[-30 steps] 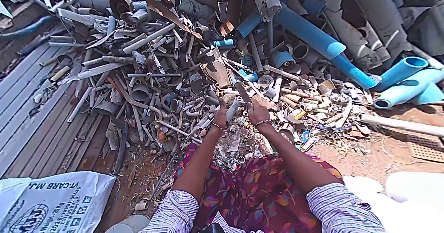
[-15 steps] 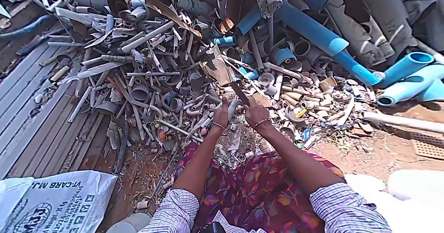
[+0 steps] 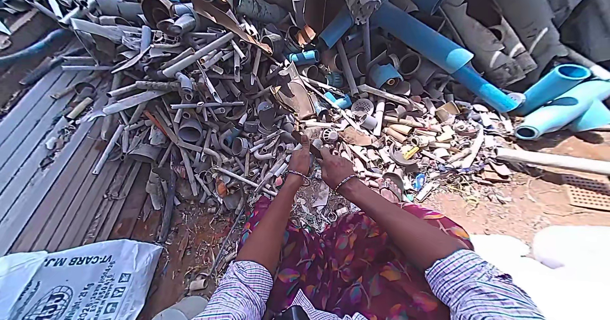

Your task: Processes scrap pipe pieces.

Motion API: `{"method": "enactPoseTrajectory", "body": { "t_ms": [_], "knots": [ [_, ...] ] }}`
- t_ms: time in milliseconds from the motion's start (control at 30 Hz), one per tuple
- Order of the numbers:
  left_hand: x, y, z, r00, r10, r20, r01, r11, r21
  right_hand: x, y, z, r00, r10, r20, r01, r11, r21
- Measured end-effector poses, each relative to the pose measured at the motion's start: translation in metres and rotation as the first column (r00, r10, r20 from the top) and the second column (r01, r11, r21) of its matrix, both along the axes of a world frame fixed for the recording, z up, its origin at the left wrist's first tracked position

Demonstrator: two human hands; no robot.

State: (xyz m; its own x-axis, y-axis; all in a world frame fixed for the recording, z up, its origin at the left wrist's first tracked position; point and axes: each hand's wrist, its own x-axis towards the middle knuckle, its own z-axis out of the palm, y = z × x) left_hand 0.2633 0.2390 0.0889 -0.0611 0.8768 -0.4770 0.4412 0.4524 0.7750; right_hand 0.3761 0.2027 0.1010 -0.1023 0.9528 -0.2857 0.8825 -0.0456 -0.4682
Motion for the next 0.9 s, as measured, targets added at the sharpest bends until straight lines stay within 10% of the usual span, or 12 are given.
{"method": "enactPoseTrajectory", "body": {
  "t_ms": [900],
  "knots": [
    [-0.009,0.001,-0.002,0.966,-0.155,-0.207,0.151,0.988,-0.035,-0.008,-0.003,-0.011,0.996,0.051,0.078,-0.036,0.983,-0.18]
  ]
}}
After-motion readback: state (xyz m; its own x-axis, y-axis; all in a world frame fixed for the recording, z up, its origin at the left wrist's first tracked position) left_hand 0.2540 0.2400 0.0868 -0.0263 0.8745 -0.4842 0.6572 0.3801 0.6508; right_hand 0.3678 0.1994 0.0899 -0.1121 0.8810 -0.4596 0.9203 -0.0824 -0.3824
